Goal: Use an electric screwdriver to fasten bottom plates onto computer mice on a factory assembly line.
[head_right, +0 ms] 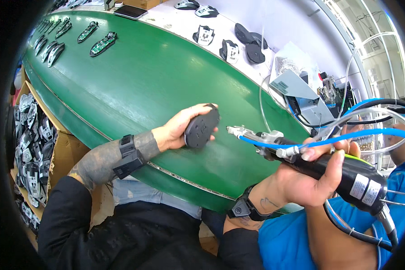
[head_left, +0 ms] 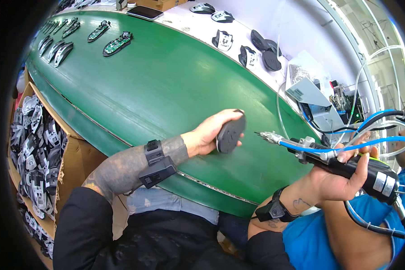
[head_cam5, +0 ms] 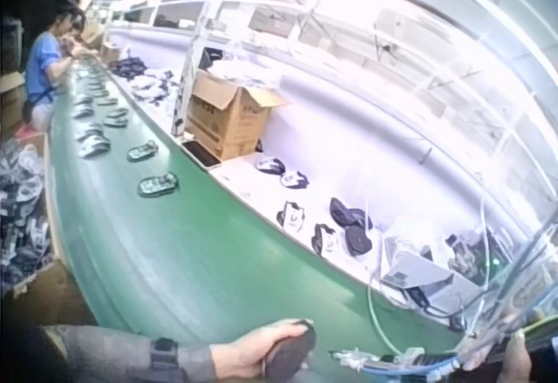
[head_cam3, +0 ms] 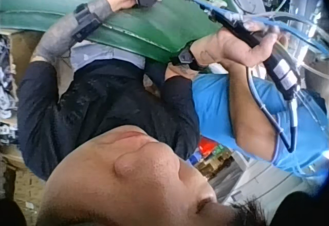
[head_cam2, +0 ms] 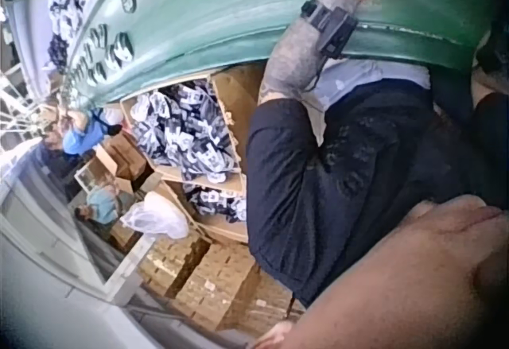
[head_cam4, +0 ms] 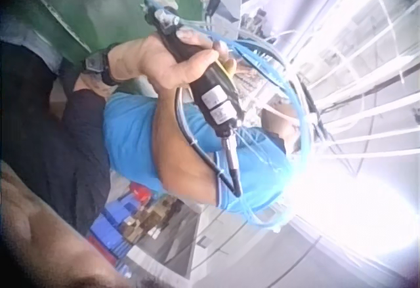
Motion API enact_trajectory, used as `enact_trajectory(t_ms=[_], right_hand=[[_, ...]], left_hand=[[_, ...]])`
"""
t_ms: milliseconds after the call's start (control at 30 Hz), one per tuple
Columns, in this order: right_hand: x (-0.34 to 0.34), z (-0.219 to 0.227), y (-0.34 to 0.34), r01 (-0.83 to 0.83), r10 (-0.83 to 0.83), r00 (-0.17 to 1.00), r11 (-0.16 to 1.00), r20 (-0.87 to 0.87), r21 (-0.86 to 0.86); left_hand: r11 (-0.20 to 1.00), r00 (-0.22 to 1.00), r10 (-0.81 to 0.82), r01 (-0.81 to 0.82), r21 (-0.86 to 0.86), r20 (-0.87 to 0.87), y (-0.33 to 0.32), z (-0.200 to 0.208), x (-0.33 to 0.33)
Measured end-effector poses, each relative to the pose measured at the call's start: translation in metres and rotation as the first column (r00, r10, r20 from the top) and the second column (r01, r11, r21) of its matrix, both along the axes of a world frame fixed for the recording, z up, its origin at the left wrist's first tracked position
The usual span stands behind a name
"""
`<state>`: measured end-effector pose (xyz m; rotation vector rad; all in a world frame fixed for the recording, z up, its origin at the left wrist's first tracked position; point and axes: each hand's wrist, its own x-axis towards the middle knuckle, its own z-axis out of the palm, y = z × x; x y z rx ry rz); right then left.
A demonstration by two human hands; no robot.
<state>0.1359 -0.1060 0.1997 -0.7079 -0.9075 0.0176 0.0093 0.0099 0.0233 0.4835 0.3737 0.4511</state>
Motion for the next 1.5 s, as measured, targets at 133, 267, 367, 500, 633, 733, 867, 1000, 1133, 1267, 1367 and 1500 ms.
enact_trajectory(t_ms=[133, 267, 367, 500, 633, 733, 867, 1000, 1133, 1267, 1367, 1500], right_hand=[[0.01, 0.003, -0.014, -0.064, 0.064, 0.998, 0.998, -0.007, 0.016], [0.006, 0.001, -0.011, 0.057, -0.056, 0.998, 0.998, -0.021, 0.029], [0.006, -0.007, -0.004, 0.007, -0.006, 1.0, 0.999, -0.029, 0.035], [0.004, -0.005, -0.005, -0.007, 0.007, 1.0, 1.0, -0.029, 0.024], [-0.005, -0.006, 0.005, -0.024, 0.029, 0.996, 0.998, -0.08, 0.059], [0.001, -0.006, 0.005, 0.033, -0.029, 0.997, 0.999, -0.077, 0.044], [0.008, -0.009, 0.004, -0.036, 0.036, 0.999, 0.999, -0.015, 0.03], [0.0, -0.002, -0.008, 0.052, -0.055, 0.998, 0.993, -0.029, -0.105], [-0.01, -0.013, 0.007, -0.029, 0.028, 0.998, 0.999, -0.056, -0.016], [-0.02, -0.005, -0.006, -0.165, 0.176, 0.977, 0.982, -0.118, 0.093], [-0.022, -0.005, -0.011, -0.187, 0.187, 0.976, 0.982, -0.113, 0.014], [-0.017, 0.001, -0.019, -0.209, 0.206, 0.978, 0.974, -0.039, -0.086]], left_hand=[[0.996, 0.999, 0.033, -0.035, -0.084, -0.017, 0.007, -0.002, -0.003], [0.998, 0.999, -0.02, 0.022, -0.059, 0.035, 0.004, -0.008, 0.0], [0.994, 0.994, -0.086, 0.09, -0.065, 0.061, 0.004, -0.009, -0.007], [0.983, 0.979, -0.169, 0.176, -0.045, 0.118, -0.001, -0.002, -0.005], [0.98, 0.975, -0.176, 0.187, -0.068, 0.138, 0.0, -0.003, -0.006], [0.973, 0.966, -0.197, 0.214, -0.09, 0.165, 0.001, -0.002, -0.004], [0.957, 0.957, -0.233, 0.257, -0.134, 0.175, 0.0, 0.001, 0.001], [0.953, 0.944, -0.29, 0.299, -0.04, 0.157, -0.001, 0.007, 0.006], [0.927, 0.922, 0.319, -0.255, 0.275, -0.221, 0.011, 0.011, -0.016], [0.92, 0.927, 0.375, -0.372, -0.126, 0.001, 0.033, 0.007, -0.02], [0.919, 0.918, 0.389, -0.38, -0.108, 0.078, 0.031, 0.007, -0.021], [0.953, 0.93, 0.302, -0.29, -0.088, 0.21, 0.026, 0.007, -0.006]])
